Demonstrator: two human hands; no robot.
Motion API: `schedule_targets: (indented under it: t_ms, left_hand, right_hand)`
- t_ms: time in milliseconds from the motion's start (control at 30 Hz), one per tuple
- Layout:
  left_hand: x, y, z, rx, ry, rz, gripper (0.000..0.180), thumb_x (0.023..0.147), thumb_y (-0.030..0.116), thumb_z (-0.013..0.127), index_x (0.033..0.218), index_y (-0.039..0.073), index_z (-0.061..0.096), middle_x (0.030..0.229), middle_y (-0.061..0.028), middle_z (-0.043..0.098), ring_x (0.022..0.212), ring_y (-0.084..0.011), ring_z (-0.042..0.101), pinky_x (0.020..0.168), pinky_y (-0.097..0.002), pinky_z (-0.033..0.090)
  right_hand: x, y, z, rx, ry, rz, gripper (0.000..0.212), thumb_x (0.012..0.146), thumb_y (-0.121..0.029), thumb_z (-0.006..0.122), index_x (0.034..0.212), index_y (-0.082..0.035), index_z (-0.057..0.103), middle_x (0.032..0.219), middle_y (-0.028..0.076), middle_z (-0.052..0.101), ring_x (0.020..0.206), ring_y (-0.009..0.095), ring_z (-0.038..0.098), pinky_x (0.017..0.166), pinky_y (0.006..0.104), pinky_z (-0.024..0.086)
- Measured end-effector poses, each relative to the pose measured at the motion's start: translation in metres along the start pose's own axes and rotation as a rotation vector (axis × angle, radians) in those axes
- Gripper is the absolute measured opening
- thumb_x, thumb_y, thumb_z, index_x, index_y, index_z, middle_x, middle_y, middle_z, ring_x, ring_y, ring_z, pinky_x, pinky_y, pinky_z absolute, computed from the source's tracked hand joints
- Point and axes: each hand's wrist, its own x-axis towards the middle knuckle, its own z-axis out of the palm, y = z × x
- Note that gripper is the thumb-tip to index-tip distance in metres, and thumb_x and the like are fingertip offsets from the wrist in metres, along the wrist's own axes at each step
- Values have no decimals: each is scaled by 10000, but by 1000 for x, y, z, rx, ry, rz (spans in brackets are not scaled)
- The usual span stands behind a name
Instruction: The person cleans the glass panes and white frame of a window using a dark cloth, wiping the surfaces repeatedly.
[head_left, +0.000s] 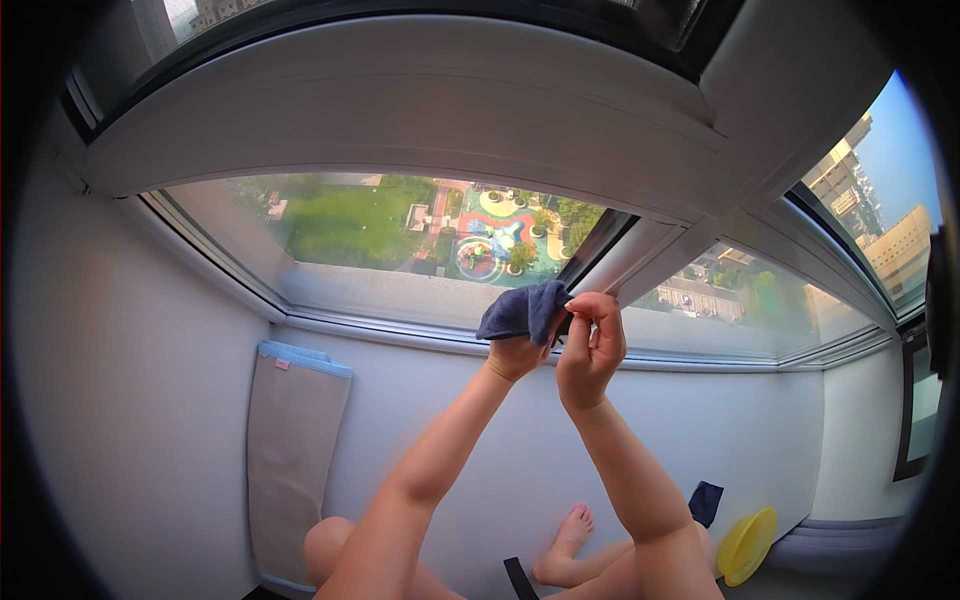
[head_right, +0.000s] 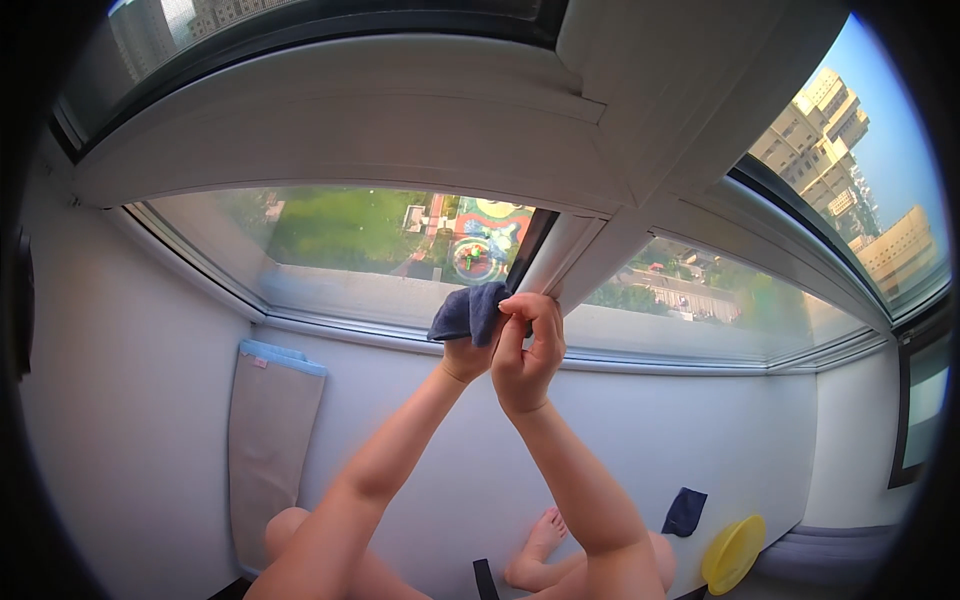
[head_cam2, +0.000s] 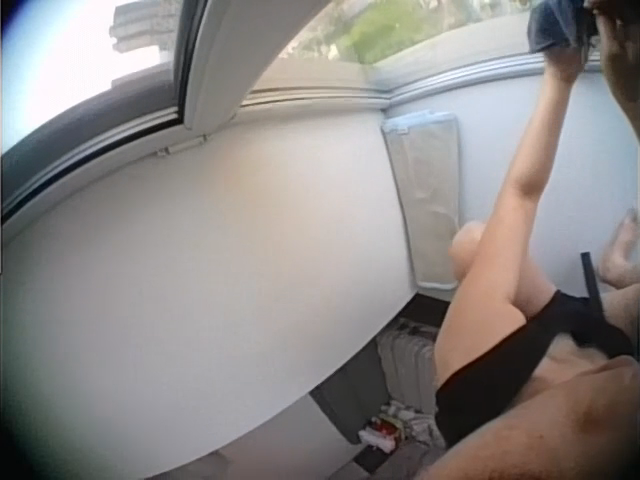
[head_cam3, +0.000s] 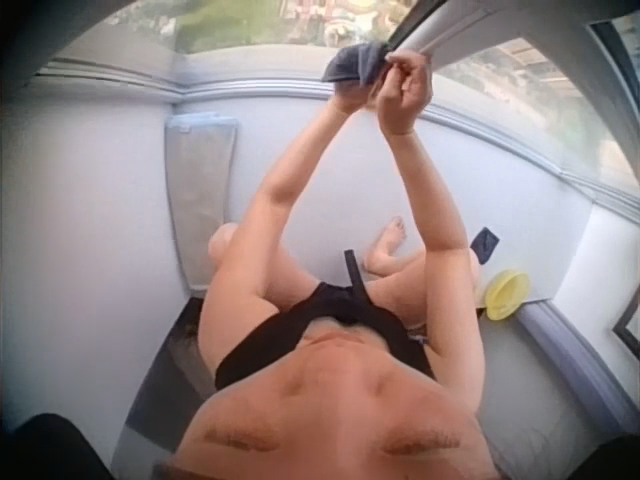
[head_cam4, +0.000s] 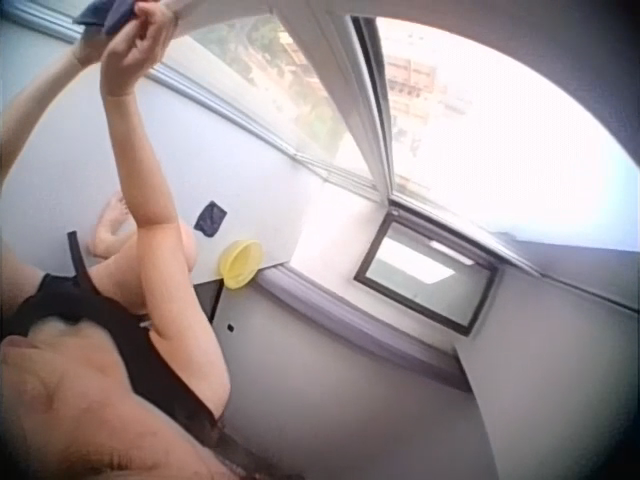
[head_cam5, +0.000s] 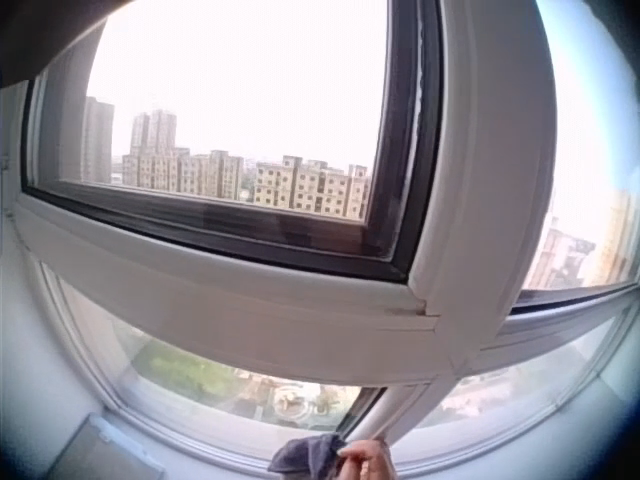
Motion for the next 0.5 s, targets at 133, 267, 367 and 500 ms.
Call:
schedule_targets:
  t_ms: [133,267,367,500]
  left_hand:
    - [58,-6,-65,291,-24,342,458,760,158,550,1218,170,547,1088,-102,579,976,-333,554,836,-418,428]
    - [48,-81,-137,492,428,212,465,846,225,411,1253,11,482,1260,-228,460,1128,-422,452,1003,-510,285]
    - [16,-154,-188,409,596,-1,481,897,227,331,1274,-69,374,1267,-221,428,1137,-363,446,1014,-423,286]
    - [23,-150,-162,142,835,-279,452,930,259,326,1248,-61,358,1237,-194,415,1139,-272,425,1011,-330,278]
  right_hand:
    - [2,-11,27,-84,64,-152,190,721,88,484,835,-47,553,847,74,583,837,243,537,761,322,428]
    - [-15,-16,52,-119,-191,-443,232,696,90,489,866,-54,555,889,82,579,849,255,532,778,338,439]
    - [-29,-21,72,-92,-209,-346,245,694,99,481,873,-50,556,892,87,575,860,257,524,778,340,435]
    - [-24,-26,81,-103,-190,-309,242,708,107,467,877,-44,553,900,94,571,863,252,518,768,335,431]
